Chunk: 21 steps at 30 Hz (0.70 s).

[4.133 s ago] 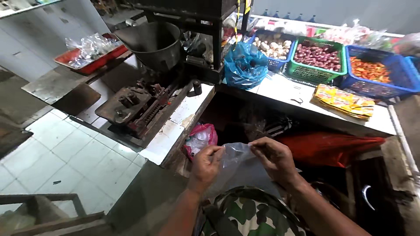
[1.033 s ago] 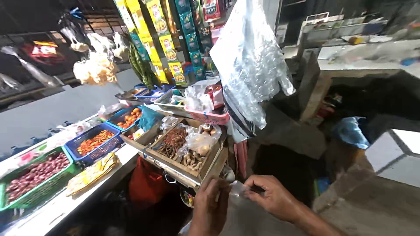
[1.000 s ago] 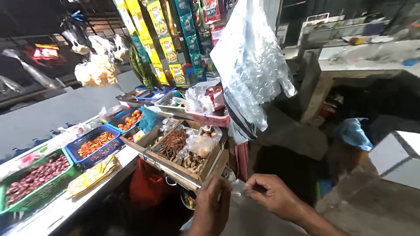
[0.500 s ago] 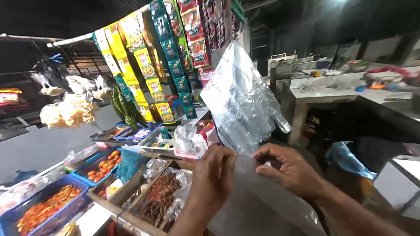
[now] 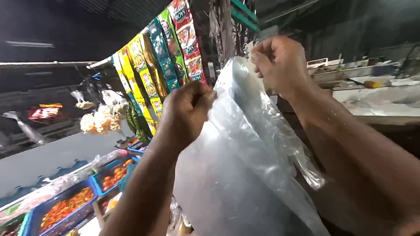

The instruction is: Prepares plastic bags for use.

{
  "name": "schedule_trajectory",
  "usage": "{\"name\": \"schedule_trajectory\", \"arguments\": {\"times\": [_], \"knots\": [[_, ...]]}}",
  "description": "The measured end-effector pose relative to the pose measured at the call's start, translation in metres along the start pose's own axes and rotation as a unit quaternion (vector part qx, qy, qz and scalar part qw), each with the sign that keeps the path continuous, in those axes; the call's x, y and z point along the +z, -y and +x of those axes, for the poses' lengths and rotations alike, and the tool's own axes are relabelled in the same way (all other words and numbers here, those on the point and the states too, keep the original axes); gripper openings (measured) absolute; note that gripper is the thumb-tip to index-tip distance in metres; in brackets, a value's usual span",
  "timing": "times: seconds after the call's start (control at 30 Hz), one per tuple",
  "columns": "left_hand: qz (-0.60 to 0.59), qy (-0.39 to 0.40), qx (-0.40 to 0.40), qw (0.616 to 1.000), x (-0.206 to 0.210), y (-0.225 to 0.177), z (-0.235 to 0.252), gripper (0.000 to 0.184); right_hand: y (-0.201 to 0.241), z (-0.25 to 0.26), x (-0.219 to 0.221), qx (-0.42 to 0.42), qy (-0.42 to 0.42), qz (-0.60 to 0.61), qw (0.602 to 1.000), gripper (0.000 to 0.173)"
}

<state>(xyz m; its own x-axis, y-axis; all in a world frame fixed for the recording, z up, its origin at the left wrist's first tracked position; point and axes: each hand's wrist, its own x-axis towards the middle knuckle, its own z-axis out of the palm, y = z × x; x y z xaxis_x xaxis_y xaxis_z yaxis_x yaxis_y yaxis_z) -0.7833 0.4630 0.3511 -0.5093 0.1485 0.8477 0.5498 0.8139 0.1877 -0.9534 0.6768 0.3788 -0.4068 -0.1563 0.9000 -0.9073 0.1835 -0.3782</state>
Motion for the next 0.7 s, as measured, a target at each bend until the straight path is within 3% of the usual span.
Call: {"name": "schedule_trajectory", "arguments": {"times": [0.13, 0.23, 0.33, 0.4, 0.57, 0.7], "knots": [[0.023, 0.002, -0.036, 0.999, 0.011, -0.008, 0.046, 0.014, -0.019, 0.055, 0.02, 0.03, 0.029, 0.067, 0.997, 0.035], [0.094, -0.008, -0.053, 0.994, 0.019, -0.015, 0.073, 0.014, -0.032, 0.079, 0.034, 0.003, 0.028, 0.119, 0.992, 0.031], [0.125, -0.006, -0.058, 0.99, 0.027, -0.012, 0.094, 0.013, -0.036, 0.086, 0.041, 0.016, 0.029, 0.176, 0.984, 0.021], [0.118, -0.002, -0.054, 0.992, 0.032, -0.008, 0.104, 0.013, -0.039, 0.087, 0.042, 0.028, 0.036, 0.206, 0.977, 0.027], [0.194, 0.007, -0.109, 0.975, 0.044, -0.011, 0.129, 0.016, -0.047, 0.087, 0.041, -0.014, 0.047, 0.248, 0.967, 0.015], [0.213, 0.008, -0.096, 0.972, 0.05, -0.001, 0.148, 0.017, -0.047, 0.085, 0.034, 0.02, 0.063, 0.298, 0.952, 0.029]]}}
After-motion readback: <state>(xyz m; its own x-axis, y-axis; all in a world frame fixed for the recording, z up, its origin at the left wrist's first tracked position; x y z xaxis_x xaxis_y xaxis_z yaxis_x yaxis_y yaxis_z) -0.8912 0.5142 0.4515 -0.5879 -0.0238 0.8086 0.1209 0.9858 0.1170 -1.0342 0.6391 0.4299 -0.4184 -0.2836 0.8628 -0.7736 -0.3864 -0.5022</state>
